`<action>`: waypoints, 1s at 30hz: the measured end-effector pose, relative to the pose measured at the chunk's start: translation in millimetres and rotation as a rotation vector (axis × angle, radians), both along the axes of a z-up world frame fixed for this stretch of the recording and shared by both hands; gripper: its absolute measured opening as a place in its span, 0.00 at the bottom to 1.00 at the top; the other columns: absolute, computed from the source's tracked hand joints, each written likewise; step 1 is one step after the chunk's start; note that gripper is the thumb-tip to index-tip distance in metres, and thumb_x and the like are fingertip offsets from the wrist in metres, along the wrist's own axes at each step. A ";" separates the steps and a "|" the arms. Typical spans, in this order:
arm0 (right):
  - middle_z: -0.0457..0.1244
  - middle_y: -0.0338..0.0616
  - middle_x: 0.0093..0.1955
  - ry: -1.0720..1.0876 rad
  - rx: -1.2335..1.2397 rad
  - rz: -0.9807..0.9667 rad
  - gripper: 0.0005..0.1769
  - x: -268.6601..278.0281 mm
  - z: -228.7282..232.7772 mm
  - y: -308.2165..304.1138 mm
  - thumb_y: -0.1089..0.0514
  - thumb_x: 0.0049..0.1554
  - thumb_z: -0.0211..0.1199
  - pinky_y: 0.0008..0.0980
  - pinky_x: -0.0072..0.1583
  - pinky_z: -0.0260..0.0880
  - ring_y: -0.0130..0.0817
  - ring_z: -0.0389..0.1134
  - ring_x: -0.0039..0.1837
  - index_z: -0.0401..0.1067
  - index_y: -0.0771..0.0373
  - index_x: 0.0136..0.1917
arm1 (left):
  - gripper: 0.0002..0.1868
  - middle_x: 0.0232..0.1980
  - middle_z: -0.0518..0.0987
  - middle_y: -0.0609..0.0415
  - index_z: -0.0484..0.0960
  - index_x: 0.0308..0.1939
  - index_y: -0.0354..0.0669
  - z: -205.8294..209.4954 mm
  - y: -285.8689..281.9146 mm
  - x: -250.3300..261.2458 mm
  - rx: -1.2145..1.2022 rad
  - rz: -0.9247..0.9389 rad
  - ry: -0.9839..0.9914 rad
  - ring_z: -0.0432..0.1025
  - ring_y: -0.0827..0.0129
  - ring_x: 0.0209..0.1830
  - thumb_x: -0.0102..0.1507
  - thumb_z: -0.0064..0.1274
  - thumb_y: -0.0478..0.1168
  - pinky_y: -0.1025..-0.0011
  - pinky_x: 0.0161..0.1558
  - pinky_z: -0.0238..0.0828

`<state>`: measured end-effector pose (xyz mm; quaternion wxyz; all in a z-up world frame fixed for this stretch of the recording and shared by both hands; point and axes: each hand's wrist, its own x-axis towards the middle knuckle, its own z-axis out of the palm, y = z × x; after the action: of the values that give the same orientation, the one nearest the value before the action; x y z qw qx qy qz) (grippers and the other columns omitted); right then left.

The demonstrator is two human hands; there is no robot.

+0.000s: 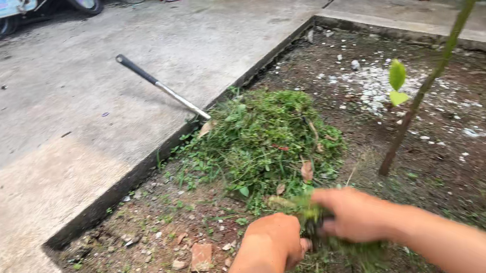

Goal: The person pulls weeds by hand from a garden bed, gathering them into a pile and moving to adjacent areas to continue removing unwanted plants.

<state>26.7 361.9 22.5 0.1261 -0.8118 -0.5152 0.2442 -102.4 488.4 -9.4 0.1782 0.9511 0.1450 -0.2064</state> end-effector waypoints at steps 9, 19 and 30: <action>0.66 0.44 0.73 -0.266 0.178 -0.376 0.27 96.3 82.4 73.4 0.45 0.52 0.65 0.45 0.71 0.67 0.45 0.67 0.73 0.79 0.45 0.65 | 0.20 0.58 0.81 0.46 0.83 0.56 0.44 21.5 41.3 9.3 0.000 0.257 -0.121 0.76 0.52 0.60 0.70 0.46 0.52 0.55 0.62 0.73; 0.67 0.43 0.65 -0.371 0.102 -0.228 0.21 100.2 8.3 -38.7 0.47 0.54 0.66 0.42 0.67 0.69 0.44 0.70 0.65 0.79 0.52 0.59 | 0.21 0.63 0.77 0.46 0.83 0.54 0.41 12.4 -57.4 91.3 0.042 0.060 -0.364 0.69 0.50 0.67 0.71 0.41 0.51 0.53 0.65 0.68; 0.69 0.47 0.61 -0.364 0.064 -0.405 0.20 105.1 8.3 -189.6 0.58 0.53 0.63 0.43 0.65 0.69 0.47 0.69 0.64 0.78 0.57 0.59 | 0.17 0.61 0.80 0.48 0.82 0.56 0.43 18.0 -191.4 155.2 -0.093 -0.188 -0.291 0.75 0.54 0.61 0.63 0.52 0.32 0.57 0.58 0.76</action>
<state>131.9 172.3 30.8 0.1033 -0.9244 -0.3641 0.0476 52.7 297.1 8.6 0.2211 0.9710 0.0182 -0.0890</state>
